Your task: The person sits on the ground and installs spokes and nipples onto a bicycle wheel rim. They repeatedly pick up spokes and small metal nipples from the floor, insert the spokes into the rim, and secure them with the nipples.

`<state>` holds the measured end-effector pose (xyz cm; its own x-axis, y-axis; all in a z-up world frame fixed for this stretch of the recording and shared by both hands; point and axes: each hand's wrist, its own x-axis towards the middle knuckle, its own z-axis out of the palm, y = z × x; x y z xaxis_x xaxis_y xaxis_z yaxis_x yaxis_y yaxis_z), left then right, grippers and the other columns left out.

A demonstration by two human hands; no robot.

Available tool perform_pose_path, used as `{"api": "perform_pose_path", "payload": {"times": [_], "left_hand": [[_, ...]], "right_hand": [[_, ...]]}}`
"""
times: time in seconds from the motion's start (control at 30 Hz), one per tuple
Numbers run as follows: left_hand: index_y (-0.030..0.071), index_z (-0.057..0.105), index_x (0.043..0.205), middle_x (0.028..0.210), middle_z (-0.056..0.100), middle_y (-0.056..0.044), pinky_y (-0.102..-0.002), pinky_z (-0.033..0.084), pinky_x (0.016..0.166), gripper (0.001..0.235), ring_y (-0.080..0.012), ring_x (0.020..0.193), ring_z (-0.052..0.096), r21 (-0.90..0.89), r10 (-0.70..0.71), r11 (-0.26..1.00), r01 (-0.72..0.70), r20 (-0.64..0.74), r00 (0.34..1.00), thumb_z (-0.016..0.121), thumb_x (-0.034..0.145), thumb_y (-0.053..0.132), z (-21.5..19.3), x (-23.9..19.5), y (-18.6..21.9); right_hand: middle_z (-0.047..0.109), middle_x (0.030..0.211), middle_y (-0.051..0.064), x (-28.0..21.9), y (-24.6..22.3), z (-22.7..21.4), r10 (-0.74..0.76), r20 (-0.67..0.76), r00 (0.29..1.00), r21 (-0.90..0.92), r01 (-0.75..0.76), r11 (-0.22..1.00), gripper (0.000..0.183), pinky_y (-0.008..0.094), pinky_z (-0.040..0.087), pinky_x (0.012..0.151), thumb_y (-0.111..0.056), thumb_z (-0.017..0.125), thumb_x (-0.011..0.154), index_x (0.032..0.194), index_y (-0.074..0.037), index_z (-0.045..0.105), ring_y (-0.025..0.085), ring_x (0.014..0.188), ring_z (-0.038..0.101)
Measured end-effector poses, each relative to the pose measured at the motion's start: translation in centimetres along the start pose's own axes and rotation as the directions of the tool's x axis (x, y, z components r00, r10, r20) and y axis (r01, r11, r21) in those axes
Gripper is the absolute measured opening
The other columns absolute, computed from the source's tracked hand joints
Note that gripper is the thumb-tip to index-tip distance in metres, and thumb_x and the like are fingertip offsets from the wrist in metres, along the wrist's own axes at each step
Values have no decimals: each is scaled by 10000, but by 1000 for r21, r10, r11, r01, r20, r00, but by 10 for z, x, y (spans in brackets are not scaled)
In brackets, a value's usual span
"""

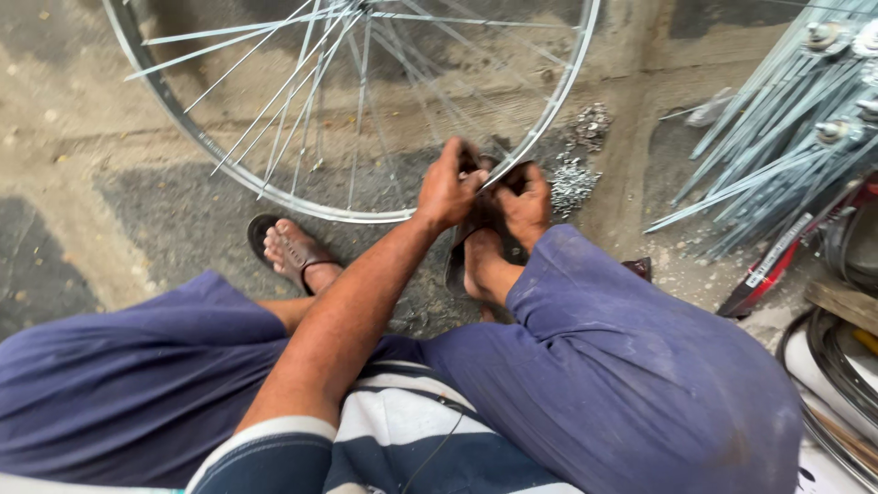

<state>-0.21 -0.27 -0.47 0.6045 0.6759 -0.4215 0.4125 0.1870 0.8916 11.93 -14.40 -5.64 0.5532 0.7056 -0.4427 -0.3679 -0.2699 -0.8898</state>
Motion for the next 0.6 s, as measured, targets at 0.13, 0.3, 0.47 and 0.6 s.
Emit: {"api": "perform_pose_path", "payload": {"times": [0.13, 0.3, 0.47, 0.6], "left_hand": [[78, 483, 1183, 953, 713, -183, -502, 512, 805, 367, -422, 943, 681, 212, -4, 977, 8, -18, 1000, 738, 947, 196, 1, -5, -1], [79, 497, 1159, 927, 717, -173, -482, 532, 788, 360, -383, 894, 712, 141, -16, 990, 18, -10, 1000, 724, 895, 169, 1, -5, 0], [74, 487, 1188, 892, 716, -177, -499, 515, 761, 390, -409, 867, 691, 278, -43, 959, 47, -18, 999, 743, 946, 242, 1, -4, 1], [69, 506, 1133, 909, 707, -183, -493, 522, 735, 363, -401, 857, 697, 175, 100, 980, -91, -43, 994, 752, 907, 209, -1, -5, -1]], "right_hand": [[723, 1025, 84, 0, 4, -20, -31, 44, 999, -271, 42, 962, 251, 305, 568, 846, 21, 786, 919, 1092, -60, 623, 137, 925, 685], [759, 1007, 101, 20, -26, -72, -235, -214, 948, -697, 21, 717, 172, 325, 577, 818, -51, 764, 921, 1084, -51, 711, 189, 904, 718], [687, 948, 158, 42, -57, -94, -449, 26, 893, -947, 166, 275, 156, 470, 536, 718, -138, 776, 917, 1062, -82, 784, 365, 854, 672], [666, 934, 141, 54, -59, -88, -391, 115, 913, -978, 173, 116, 141, 493, 531, 708, -165, 765, 929, 1063, -137, 802, 363, 860, 670]]}}
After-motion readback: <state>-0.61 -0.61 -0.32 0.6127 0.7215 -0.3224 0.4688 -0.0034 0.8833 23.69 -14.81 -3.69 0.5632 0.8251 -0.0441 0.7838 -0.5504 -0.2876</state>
